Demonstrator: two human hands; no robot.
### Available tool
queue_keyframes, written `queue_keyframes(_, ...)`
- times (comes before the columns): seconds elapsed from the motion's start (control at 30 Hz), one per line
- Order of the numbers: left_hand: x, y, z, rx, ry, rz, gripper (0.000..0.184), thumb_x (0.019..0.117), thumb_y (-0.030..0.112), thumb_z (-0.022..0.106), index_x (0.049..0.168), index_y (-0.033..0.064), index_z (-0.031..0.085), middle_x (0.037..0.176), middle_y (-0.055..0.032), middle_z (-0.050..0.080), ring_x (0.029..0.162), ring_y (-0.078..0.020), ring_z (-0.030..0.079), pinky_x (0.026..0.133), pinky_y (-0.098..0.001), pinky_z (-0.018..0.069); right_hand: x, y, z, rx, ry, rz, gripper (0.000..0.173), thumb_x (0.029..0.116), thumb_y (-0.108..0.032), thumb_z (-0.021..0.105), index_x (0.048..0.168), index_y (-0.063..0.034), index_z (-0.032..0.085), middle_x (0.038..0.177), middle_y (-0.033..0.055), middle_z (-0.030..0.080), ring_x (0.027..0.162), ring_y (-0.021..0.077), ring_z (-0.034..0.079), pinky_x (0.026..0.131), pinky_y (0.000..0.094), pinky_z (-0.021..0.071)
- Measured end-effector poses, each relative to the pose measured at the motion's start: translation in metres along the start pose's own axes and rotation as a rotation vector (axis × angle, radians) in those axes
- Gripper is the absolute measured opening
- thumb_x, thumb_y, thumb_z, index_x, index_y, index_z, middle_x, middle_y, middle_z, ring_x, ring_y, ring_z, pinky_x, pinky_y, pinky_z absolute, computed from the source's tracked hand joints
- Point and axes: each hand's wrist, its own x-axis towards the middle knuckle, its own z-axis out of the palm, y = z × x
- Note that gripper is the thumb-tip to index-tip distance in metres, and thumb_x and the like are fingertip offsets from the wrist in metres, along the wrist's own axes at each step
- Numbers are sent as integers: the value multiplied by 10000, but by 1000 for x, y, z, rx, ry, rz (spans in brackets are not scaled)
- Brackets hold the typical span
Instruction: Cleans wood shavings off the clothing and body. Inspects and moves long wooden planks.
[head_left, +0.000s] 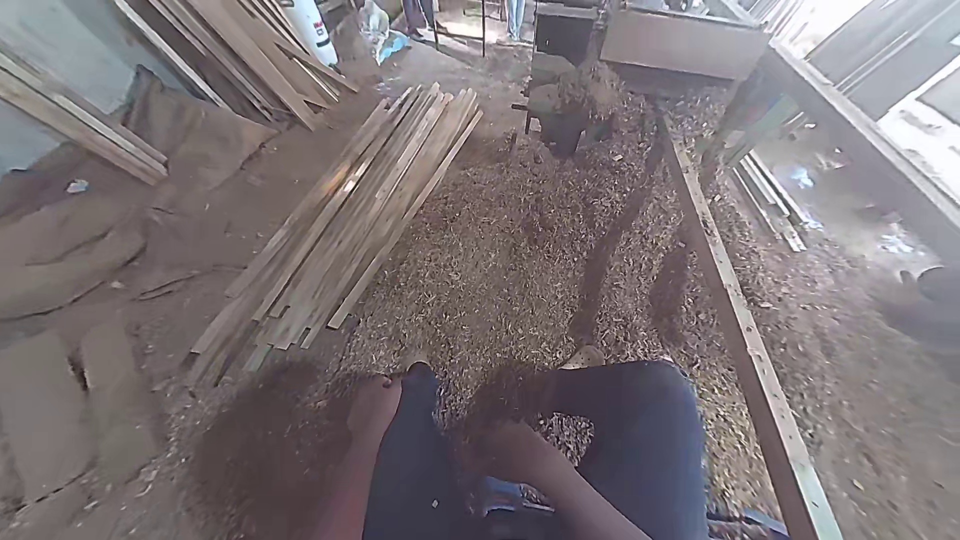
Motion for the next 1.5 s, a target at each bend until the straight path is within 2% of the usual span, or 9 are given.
queue_keyframes(0.23,3,-5,5,16,8,-6,488,1071,448,432,1253,73,686,1294,-201,666,1257,-383,608,1013,-637,477,5,5,7,-28,21,-34,439,1023,-307,613,1401,-85,586,1348,241,622,1252,459,587,1011,702,442)
queue_keyframes(0.37,6,-4,6,38,16,-14,498,1072,460,427,1263,80,685,1308,-190,665,1264,-370,609,1022,-621,479,5,6,7,-54,8,-62,402,1025,-244,608,1398,-97,587,1333,243,628,1245,460,589,997,701,448)
queue_keyframes(0.53,6,-3,4,22,28,2,464,1059,431,463,1197,65,714,1239,-201,690,1212,-375,637,982,-631,497,4,4,3,-36,5,-44,416,1014,-233,622,1399,-82,576,1343,248,616,1256,460,580,1008,699,444)
queue_keyframes(0.7,4,-1,2,62,24,7,471,1060,423,472,1219,46,706,1266,-224,672,1225,-389,626,1007,-610,494,4,3,4,-47,8,-34,419,1011,-252,627,1387,-72,581,1297,259,636,1217,470,601,979,700,462)
queue_keyframes(0.8,5,-3,4,38,42,28,460,1058,415,485,1201,39,710,1248,-218,683,1217,-384,632,1007,-611,492,3,1,2,-27,-5,-12,455,1012,-285,625,1418,-89,566,1312,267,629,1227,479,593,996,714,441)
queue_keyframes(0.9,5,-3,6,32,38,13,494,1064,440,460,1259,46,683,1312,-213,655,1284,-378,590,1051,-608,460,6,3,5,-38,-15,-19,476,1011,-305,623,1437,-104,552,1331,264,619,1242,474,586,999,718,437)
queue_keyframes(1.1,7,-6,10,21,62,73,456,1064,401,478,1210,27,695,1271,-222,667,1251,-386,606,1041,-606,468,0,1,3,-23,-7,-24,446,1007,-204,631,1423,-62,552,1386,253,590,1272,471,567,1017,705,440)
queue_keyframes(1.27,6,2,6,48,64,41,476,1050,433,499,1242,41,690,1273,-211,671,1226,-371,625,1029,-611,478,4,8,6,40,-29,-34,434,1034,-222,594,1441,-78,557,1406,251,581,1289,466,559,1043,685,431)
queue_keyframes(1.5,10,21,3,145,58,8,428,1043,397,509,1243,68,697,1219,-195,702,1191,-369,651,1015,-604,489,23,10,4,102,-89,-54,394,1026,-231,602,1384,-66,592,1318,241,632,1214,453,607,996,688,461)
